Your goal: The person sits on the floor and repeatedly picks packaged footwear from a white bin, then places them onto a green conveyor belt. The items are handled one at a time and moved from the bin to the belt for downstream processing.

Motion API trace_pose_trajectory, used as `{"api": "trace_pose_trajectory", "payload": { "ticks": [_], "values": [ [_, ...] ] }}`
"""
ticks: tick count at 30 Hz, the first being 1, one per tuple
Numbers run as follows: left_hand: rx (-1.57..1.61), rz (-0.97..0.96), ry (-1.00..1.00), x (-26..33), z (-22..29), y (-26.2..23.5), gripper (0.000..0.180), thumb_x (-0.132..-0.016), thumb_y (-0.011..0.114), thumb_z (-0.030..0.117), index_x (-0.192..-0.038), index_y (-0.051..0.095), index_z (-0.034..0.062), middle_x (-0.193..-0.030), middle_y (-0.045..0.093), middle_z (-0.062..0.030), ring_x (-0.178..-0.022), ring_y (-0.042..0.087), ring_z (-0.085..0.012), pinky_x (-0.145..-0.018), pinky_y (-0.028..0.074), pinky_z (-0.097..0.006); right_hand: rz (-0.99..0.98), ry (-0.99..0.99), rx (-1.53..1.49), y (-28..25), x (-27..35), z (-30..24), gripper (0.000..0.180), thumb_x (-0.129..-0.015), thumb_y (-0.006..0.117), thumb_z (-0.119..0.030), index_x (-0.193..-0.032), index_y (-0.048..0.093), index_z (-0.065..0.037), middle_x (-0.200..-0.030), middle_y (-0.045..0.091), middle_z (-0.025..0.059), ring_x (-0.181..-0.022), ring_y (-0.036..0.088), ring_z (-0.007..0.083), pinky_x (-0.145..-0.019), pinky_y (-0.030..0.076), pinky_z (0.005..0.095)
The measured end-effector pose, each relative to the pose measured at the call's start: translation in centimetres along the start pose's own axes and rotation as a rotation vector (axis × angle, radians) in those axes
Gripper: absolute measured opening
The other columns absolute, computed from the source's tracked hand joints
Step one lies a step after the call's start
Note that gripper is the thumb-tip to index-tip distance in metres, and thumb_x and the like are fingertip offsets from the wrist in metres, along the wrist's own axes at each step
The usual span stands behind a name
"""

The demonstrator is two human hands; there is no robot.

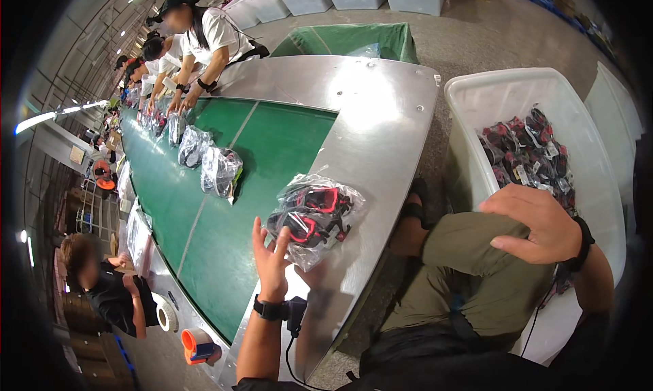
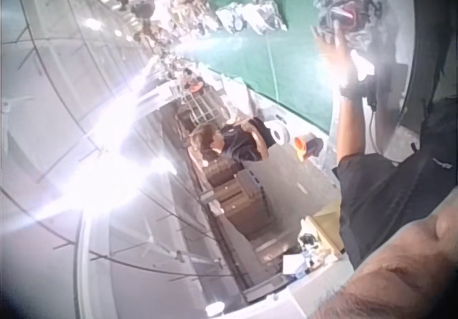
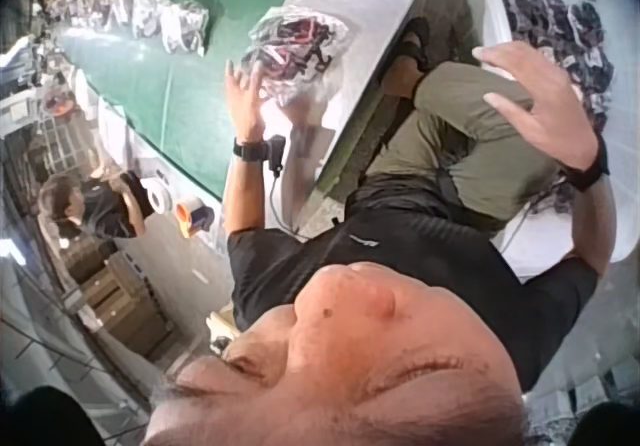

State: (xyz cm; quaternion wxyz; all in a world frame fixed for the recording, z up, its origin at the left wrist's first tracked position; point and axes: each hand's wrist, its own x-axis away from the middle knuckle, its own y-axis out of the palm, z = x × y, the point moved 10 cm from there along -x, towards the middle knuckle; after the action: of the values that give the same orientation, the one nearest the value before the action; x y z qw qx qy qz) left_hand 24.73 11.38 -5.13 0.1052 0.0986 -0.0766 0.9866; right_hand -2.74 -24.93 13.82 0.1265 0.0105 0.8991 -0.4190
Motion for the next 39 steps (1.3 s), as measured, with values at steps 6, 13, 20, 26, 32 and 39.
{"api": "trace_pose_trajectory", "payload": {
  "ticks": [6,13,20,26,32,39],
  "values": [
    [0.226,-0.052,0.073,-1.2,0.4,4.9,0.093,-0.089,0.076,0.003,-0.165,0.022,0.0035,-0.155,0.04,-0.0179,-0.132,0.053,-0.0255,-0.106,0.052,-0.04,-0.036,-0.034,-0.038,1.7,-1.0,-0.8,0.05,-0.082,0.082,-0.009,-0.129,0.066,0.0,-0.118,0.07,0.0176,-0.102,0.069,0.0359,-0.088,0.057,0.0405],
    [0.487,-0.368,-0.261,3.7,1.1,14.5,0.079,-0.093,0.064,0.004,-0.163,0.029,0.0067,-0.119,0.066,-0.0119,-0.1,0.068,-0.0208,-0.088,0.06,-0.038,0.011,-0.146,0.13,4.6,-2.2,-1.7,0.061,-0.083,0.083,-0.019,-0.136,0.058,-0.004,-0.124,0.062,0.0146,-0.116,0.063,0.0332,-0.099,0.051,0.043],
    [0.574,-0.654,-0.504,12.4,2.5,23.3,0.047,-0.112,0.048,0.04,-0.144,0.053,0.0063,-0.135,0.065,-0.0116,-0.12,0.067,-0.0243,-0.102,0.058,-0.041,0.107,-0.082,0.359,6.5,-2.0,-2.0,0.08,-0.072,0.089,-0.036,-0.135,0.054,-0.001,-0.124,0.061,0.0167,-0.118,0.061,0.0306,-0.096,0.048,0.0402],
    [0.635,-0.713,-0.426,14.4,4.9,28.8,0.047,-0.109,0.052,0.031,-0.15,0.046,0.0079,-0.144,0.059,-0.0109,-0.134,0.058,-0.0273,-0.113,0.049,-0.046,0.226,0.027,0.493,3.3,0.0,-1.4,0.051,-0.082,0.074,-0.019,-0.128,0.059,-0.005,-0.117,0.06,0.0158,-0.108,0.064,0.0326,-0.09,0.054,0.0433],
    [0.724,-0.727,-0.351,15.8,8.3,31.6,0.064,-0.103,0.06,0.025,-0.157,0.032,0.0076,-0.156,0.042,-0.0131,-0.138,0.051,-0.0326,-0.111,0.05,-0.049,0.324,-0.012,0.56,-1.6,3.0,0.7,0.036,-0.09,0.063,-0.012,-0.125,0.065,-0.005,-0.122,0.062,0.0136,-0.112,0.066,0.0316,-0.094,0.057,0.041],
    [0.449,-0.74,-0.091,14.5,7.8,29.3,0.061,-0.103,0.06,0.022,-0.156,0.038,0.0027,-0.147,0.052,-0.0182,-0.135,0.056,-0.03,-0.102,0.056,-0.047,0.428,0.187,0.535,-7.3,8.7,9.6,0.041,-0.079,0.071,-0.006,-0.119,0.062,-0.004,-0.119,0.063,0.0147,-0.115,0.063,0.0352,-0.099,0.054,0.043]
  ]
}}
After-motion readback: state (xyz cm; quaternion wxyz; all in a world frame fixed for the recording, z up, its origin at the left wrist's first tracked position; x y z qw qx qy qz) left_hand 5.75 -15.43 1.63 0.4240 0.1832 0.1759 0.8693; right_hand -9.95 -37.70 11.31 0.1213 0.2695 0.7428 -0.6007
